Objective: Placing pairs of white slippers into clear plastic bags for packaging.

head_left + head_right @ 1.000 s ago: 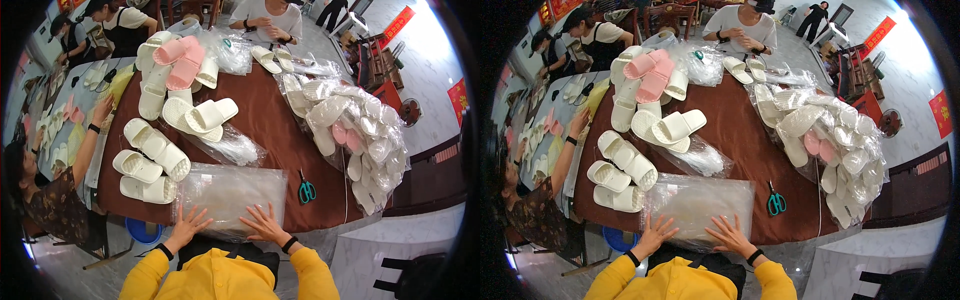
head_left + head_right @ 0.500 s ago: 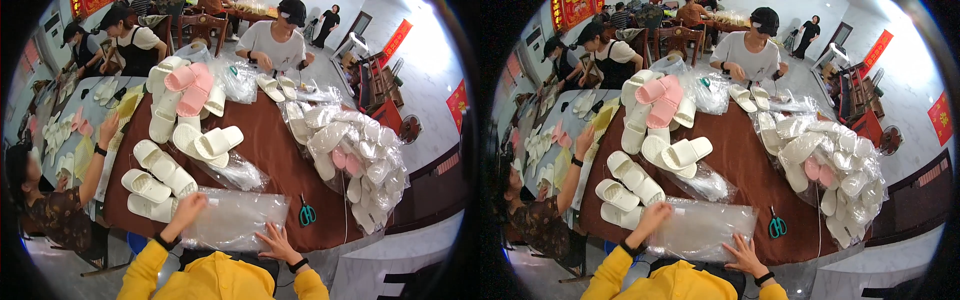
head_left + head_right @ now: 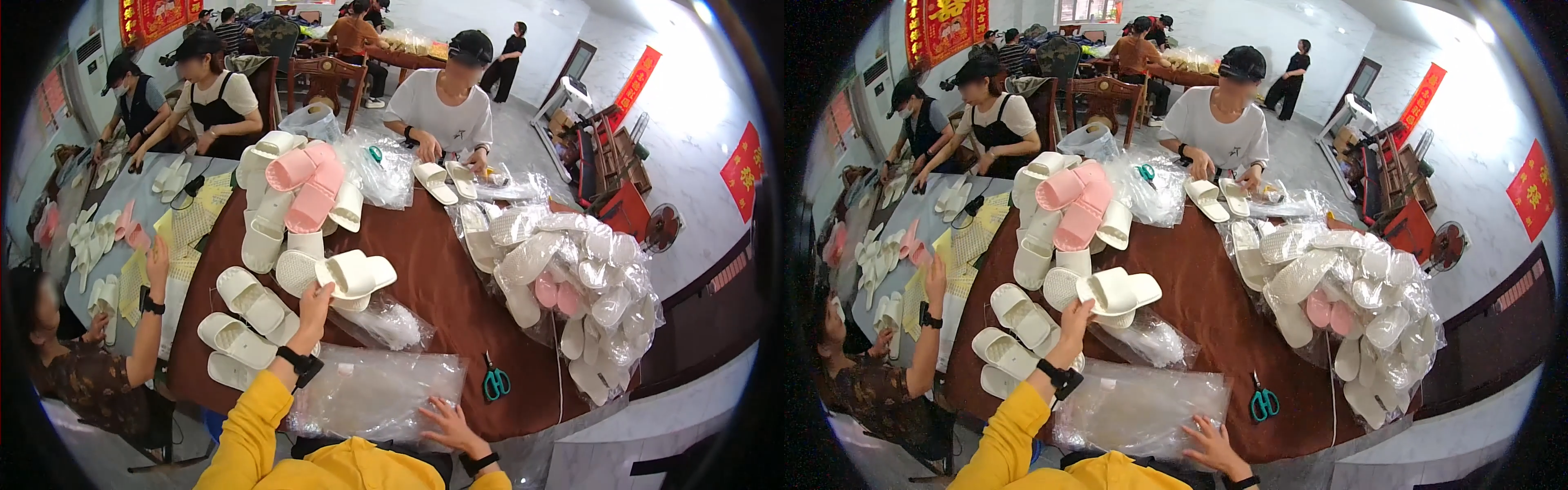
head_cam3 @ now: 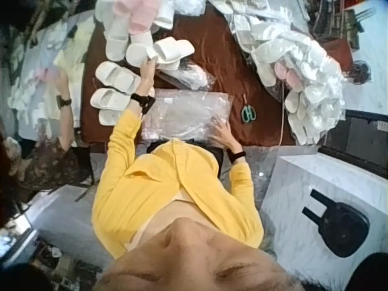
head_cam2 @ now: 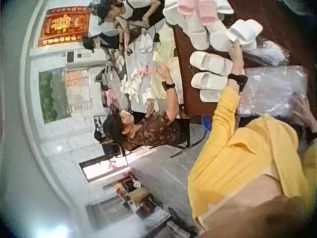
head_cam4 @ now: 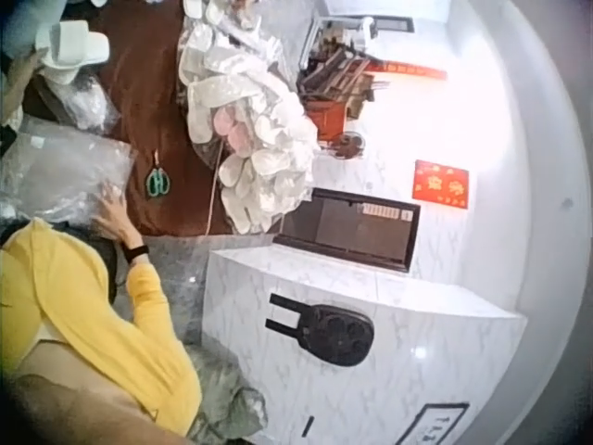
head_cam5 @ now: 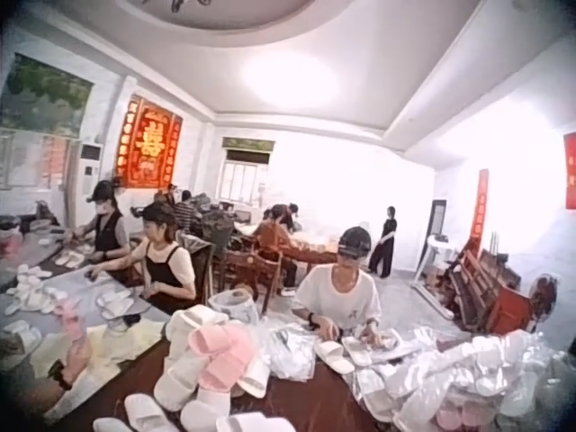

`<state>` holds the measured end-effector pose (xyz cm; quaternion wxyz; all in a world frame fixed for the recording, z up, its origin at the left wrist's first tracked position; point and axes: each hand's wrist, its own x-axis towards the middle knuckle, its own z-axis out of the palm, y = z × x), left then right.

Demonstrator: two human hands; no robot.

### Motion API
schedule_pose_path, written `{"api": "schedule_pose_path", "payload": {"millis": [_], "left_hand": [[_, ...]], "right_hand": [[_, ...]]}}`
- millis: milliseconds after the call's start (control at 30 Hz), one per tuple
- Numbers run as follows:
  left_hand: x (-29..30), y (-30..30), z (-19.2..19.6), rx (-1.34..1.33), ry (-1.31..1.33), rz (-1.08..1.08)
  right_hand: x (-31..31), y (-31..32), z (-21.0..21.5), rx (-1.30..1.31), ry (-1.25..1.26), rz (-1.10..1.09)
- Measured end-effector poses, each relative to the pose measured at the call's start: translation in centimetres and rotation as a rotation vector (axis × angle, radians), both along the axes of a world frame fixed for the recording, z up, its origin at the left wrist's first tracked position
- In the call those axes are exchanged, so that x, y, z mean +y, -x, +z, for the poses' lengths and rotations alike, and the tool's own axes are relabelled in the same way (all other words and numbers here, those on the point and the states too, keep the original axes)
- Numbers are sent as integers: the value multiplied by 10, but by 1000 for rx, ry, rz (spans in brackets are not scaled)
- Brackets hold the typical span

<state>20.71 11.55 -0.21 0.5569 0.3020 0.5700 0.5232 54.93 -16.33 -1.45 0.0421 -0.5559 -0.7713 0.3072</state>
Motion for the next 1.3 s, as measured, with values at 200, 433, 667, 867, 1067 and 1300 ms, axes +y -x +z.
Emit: {"api": "schedule_pose_path", "payload": {"millis": [200,433,667,867,1067,1300], "left_hand": [[-36,15,130,-269,-194,-119],[-97,3,211,-425,-183,-351],[-108,14,201,-403,-112,-449],[-87,33,146,-320,-77,-353],[-91,63,85,-141,38,-380],[-102,41,-4,305,2,-549]], "right_hand": [[62,10,70,207,-232,-268],[102,59,36,1800,659,-764],[97,60,85,2279,1225,-703],[81,34,48,1524,634,-719],[45,40,79,1570,693,-730],[4,47,49,1070,578,-583]]}}
